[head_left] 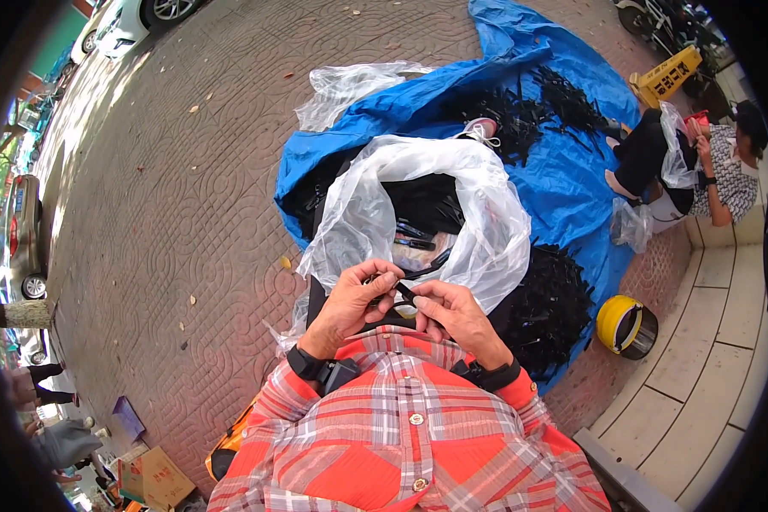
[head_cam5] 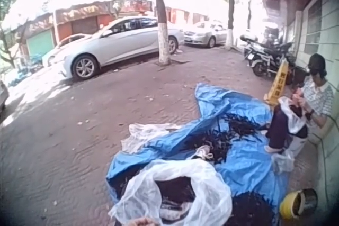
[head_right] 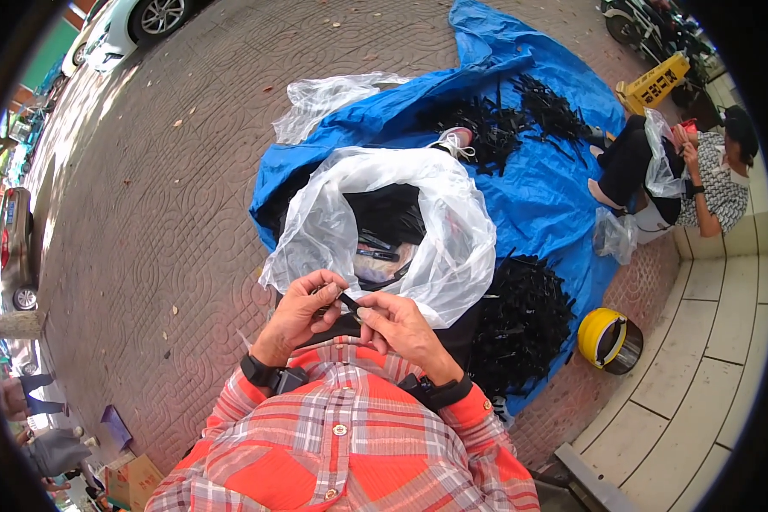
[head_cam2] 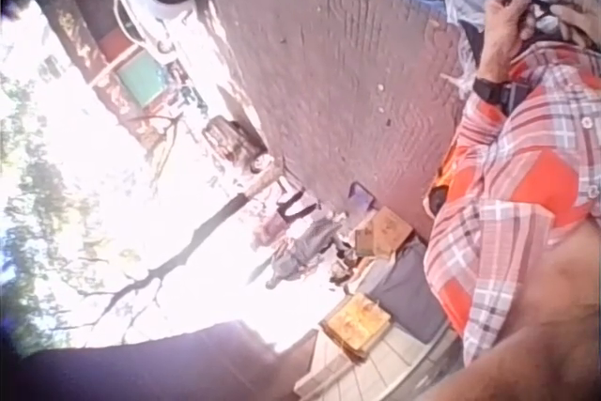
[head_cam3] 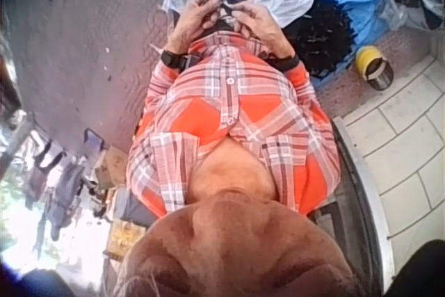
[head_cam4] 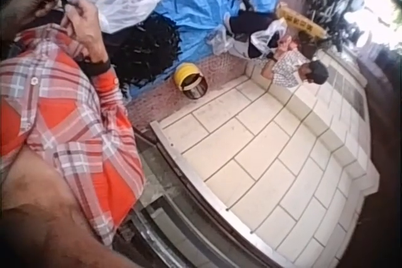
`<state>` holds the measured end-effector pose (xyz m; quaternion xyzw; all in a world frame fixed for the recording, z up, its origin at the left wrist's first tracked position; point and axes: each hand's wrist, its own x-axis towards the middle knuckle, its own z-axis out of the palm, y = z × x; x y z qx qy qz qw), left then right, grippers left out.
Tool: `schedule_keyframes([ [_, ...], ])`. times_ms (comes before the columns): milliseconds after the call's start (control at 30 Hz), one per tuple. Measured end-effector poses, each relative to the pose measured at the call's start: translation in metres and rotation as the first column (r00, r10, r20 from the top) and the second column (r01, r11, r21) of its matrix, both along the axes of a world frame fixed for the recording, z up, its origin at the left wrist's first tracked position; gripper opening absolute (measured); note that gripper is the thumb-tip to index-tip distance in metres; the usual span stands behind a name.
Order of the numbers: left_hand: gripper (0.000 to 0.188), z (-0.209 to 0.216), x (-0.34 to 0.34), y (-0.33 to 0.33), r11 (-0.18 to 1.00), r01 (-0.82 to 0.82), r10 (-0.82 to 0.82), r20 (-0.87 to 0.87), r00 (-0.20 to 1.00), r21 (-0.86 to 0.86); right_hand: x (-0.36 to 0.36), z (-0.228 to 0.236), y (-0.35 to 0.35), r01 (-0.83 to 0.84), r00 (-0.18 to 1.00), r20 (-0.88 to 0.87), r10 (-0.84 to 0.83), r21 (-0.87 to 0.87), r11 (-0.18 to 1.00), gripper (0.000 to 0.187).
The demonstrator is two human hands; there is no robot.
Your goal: Sorting and inspecting small black rubber or plastic shoe components from a pile on a blue tarp.
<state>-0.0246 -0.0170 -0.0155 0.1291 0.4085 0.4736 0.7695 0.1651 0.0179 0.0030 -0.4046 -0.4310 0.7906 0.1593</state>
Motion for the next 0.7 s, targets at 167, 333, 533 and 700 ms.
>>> schedule_keyframes([
  [167, 0.02, -0.003, -0.003, -0.004, 0.999, -0.021, 0.021, 0.016, 1.0, 0.048, -0.001, -0.002, -0.001, 0.038, 0.998, -0.05, -0.041, -0.054, 0.998, 0.02],
  [333, 0.026, 0.0, -0.003, -0.005, 0.994, -0.016, 0.023, -0.067, 0.998, 0.108, -0.002, 0.004, 0.001, 0.011, 0.998, -0.056, -0.012, -0.032, 0.999, 0.02],
  [533, 0.024, 0.006, -0.007, -0.008, 0.986, 0.069, -0.041, -0.186, 0.982, 0.149, 0.0, 0.008, 0.007, -0.034, 0.988, -0.152, 0.024, -0.061, 0.998, 0.028],
  [700, 0.023, 0.013, 0.0, -0.011, 0.986, 0.078, -0.055, -0.158, 0.986, 0.146, -0.014, 0.015, 0.011, -0.06, 0.976, -0.216, 0.034, -0.115, 0.992, 0.031],
])
